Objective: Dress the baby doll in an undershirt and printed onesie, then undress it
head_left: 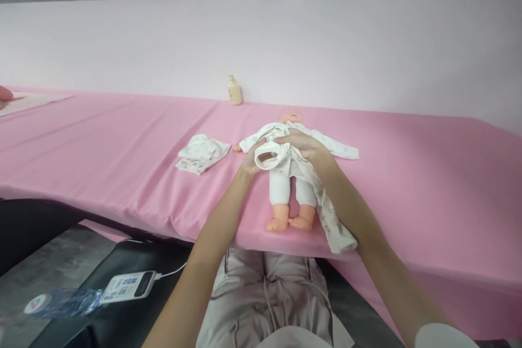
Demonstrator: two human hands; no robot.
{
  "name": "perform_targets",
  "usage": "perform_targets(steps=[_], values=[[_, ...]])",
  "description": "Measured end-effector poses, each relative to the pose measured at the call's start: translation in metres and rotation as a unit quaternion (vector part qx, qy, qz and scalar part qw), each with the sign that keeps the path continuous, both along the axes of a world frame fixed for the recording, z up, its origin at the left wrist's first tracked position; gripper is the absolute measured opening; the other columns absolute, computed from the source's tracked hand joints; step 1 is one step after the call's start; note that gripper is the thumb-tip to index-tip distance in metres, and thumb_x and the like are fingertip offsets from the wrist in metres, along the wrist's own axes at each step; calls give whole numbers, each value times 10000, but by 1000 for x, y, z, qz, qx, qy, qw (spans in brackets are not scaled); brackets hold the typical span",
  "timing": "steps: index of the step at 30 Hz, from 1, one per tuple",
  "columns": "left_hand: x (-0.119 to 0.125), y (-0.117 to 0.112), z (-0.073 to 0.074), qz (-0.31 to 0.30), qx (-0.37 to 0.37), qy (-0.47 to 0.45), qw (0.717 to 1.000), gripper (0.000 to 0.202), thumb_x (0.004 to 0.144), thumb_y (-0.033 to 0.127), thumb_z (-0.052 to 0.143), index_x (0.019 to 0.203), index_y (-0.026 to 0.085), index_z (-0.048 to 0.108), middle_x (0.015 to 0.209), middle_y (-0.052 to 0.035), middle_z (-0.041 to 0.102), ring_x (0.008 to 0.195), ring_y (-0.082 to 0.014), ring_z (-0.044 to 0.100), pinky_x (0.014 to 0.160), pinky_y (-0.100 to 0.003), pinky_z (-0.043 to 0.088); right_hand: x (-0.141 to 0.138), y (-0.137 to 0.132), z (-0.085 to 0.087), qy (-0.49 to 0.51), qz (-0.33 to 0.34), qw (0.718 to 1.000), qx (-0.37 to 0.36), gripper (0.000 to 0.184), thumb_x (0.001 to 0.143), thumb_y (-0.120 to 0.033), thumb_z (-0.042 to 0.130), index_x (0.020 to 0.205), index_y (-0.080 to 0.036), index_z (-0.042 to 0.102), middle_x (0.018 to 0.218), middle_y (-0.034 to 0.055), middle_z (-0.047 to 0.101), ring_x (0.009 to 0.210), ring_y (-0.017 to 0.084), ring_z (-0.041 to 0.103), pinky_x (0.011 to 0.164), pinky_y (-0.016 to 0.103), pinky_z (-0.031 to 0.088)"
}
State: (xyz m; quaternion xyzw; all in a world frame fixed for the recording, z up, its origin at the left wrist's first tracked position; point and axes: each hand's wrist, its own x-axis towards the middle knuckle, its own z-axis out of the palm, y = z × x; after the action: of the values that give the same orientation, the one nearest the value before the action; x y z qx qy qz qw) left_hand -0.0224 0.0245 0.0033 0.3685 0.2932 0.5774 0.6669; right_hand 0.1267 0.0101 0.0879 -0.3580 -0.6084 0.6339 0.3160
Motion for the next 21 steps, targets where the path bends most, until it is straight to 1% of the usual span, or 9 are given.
perform_targets(steps=[2,4,7,9,11,15,17,18,21], values=[[-1,0,-2,-6,9,-28,1000,262,757,394,622,860,154,620,819,-77,701,952,-278,654,817,-376,550,0,-4,3,-30,3,999,19,177,673,-141,715,792,-160,585,735,19,674,689,144,617,617,236,504],[-4,-1,-6,-11,30,-53,998,272,706,340,684,894,155,618,851,-62,709,993,-272,645,872,-370,531,0,-8,5,-56,7,998,17,185,681,-181,731,800,-154,592,763,35,682,704,148,620,599,225,499],[-7,-3,-10,-64,49,-7,997,378,587,155,764,939,135,626,878,-56,717,991,-267,647,914,-369,507,4,-5,4,-3,41,999,-6,194,709,-275,724,780,-157,587,742,43,671,671,156,619,599,252,512],[-7,-3,-12,-98,55,36,993,413,567,96,769,956,123,634,884,-64,718,953,-254,660,889,-356,514,10,-1,1,44,77,996,1,226,682,-286,744,780,-160,584,732,42,664,667,167,622,636,289,528],[-6,-2,-11,-104,59,52,991,377,601,114,761,957,118,639,880,-66,717,890,-228,672,830,-326,531,16,3,0,64,109,992,31,282,633,-247,770,833,-158,593,773,50,671,704,187,632,685,327,537],[-4,6,-9,-53,36,29,998,235,683,220,705,887,119,648,809,-49,709,807,-200,674,753,-300,541,20,1,-3,24,121,986,113,517,574,-160,754,1054,-171,563,1003,61,662,893,211,624,827,361,513],[-5,8,-9,-26,33,18,999,230,683,263,688,860,122,651,785,-46,705,846,-220,671,778,-318,537,15,-2,-10,-48,77,981,169,622,543,-114,730,1129,-175,529,1116,57,625,1010,213,584,912,356,471],[-5,8,-8,-20,41,23,999,256,670,275,694,871,122,652,794,-48,706,873,-232,667,797,-331,532,12,-3,-17,-84,35,975,203,639,545,-96,703,1151,-170,517,1150,58,608,1047,214,566,939,354,452],[-3,3,-5,-32,102,93,990,418,599,273,754,971,114,650,884,-73,708,914,-254,657,836,-364,509,2,-5,-42,-175,-154,926,297,558,617,-103,586,1167,-153,509,1131,72,607,1046,233,558,938,375,433]])
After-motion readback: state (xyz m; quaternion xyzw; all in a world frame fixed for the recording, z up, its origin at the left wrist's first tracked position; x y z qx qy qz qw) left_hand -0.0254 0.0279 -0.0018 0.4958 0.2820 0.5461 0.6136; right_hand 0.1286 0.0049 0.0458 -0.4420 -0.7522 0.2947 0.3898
